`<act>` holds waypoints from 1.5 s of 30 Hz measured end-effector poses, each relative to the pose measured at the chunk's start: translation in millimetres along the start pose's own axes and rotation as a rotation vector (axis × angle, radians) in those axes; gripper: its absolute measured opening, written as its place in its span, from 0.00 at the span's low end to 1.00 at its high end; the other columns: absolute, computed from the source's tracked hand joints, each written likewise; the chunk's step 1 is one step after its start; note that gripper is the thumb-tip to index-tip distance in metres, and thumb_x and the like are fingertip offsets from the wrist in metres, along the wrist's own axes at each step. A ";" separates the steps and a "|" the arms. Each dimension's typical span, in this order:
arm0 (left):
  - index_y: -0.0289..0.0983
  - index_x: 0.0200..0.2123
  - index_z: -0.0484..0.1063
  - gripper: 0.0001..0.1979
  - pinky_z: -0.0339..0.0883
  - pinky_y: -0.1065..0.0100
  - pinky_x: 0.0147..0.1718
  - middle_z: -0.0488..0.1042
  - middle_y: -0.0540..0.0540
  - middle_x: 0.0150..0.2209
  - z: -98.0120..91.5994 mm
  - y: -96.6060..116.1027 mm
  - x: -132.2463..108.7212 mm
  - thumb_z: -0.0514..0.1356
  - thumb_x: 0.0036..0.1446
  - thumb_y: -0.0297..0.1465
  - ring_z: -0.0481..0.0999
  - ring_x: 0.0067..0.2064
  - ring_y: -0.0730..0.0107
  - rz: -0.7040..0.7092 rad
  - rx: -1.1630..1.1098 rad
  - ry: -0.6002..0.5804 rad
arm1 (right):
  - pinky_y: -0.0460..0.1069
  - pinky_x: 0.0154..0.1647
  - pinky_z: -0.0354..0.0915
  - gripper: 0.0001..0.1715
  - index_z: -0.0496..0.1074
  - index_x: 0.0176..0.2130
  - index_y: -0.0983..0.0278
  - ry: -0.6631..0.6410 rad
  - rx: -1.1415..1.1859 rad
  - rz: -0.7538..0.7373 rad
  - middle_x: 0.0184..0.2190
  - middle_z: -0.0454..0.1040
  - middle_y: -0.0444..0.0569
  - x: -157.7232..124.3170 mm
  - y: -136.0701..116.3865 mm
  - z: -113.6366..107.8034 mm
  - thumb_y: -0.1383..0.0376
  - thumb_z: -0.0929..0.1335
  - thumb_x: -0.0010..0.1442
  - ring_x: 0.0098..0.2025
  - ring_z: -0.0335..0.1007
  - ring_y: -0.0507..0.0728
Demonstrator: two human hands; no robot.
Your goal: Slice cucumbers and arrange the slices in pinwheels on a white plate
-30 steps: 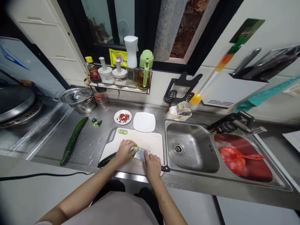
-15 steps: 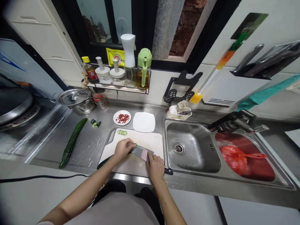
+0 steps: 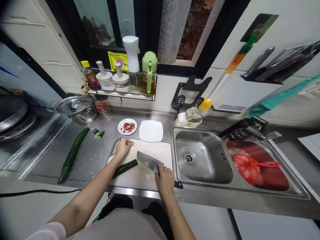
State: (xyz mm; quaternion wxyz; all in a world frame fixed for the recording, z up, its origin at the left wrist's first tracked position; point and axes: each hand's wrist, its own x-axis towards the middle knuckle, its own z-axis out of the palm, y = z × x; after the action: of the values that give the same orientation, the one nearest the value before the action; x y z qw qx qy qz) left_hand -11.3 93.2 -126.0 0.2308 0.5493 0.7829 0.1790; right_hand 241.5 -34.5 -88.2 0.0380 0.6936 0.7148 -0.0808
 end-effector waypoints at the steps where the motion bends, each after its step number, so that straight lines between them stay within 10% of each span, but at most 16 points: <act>1: 0.40 0.34 0.78 0.07 0.60 0.67 0.37 0.80 0.46 0.35 0.9 -0.4 1.2 0.62 0.55 0.35 0.75 0.39 0.64 0.023 0.009 0.010 | 0.49 0.43 0.55 0.26 0.68 0.58 0.59 0.002 0.002 0.000 0.38 0.76 0.49 0.1 0.2 0.3 0.63 0.67 0.61 0.43 0.70 0.58; 18: 0.38 0.31 0.77 0.08 0.61 0.63 0.44 0.78 0.41 0.37 3.8 2.5 -0.4 0.58 0.57 0.32 0.73 0.43 0.59 0.196 0.113 0.051 | 0.49 0.44 0.56 0.25 0.69 0.58 0.59 0.001 0.047 0.016 0.37 0.77 0.50 3.4 -3.5 2.7 0.64 0.66 0.61 0.43 0.70 0.58; 28: 0.36 0.47 0.74 0.17 0.67 0.69 0.36 0.78 0.45 0.36 -21.8 -23.0 -28.9 0.54 0.62 0.39 0.75 0.34 0.68 -0.039 -0.385 0.256 | 0.47 0.35 0.56 0.22 0.74 0.51 0.57 0.011 0.381 0.163 0.35 0.79 0.47 7.6 -4.7 2.5 0.55 0.60 0.65 0.37 0.73 0.56; 37: 0.42 0.42 0.75 0.12 0.65 0.60 0.47 0.76 0.44 0.41 -13.8 -38.3 -112.2 0.54 0.63 0.38 0.73 0.45 0.61 0.486 -0.022 0.089 | 0.46 0.30 0.51 0.22 0.75 0.44 0.61 -0.070 0.467 0.175 0.31 0.77 0.48 17.1 -10.3 -3.1 0.58 0.56 0.67 0.33 0.69 0.55; 45: 0.45 0.50 0.74 0.15 0.63 0.61 0.45 0.74 0.43 0.44 0.9 -42.3 -119.6 0.53 0.65 0.39 0.71 0.46 0.62 0.620 0.162 0.034 | 0.47 0.31 0.49 0.19 0.72 0.41 0.64 -0.234 0.375 -0.010 0.33 0.77 0.49 18.9 -35.1 -7.2 0.60 0.57 0.69 0.35 0.70 0.55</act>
State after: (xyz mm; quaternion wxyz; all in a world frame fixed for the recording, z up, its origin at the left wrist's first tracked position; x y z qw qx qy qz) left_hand -9.0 -33.6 -129.6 0.1077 0.7752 0.5937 0.1871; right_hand 206.2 -15.5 -82.1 -0.0094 0.6711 0.6812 -0.2924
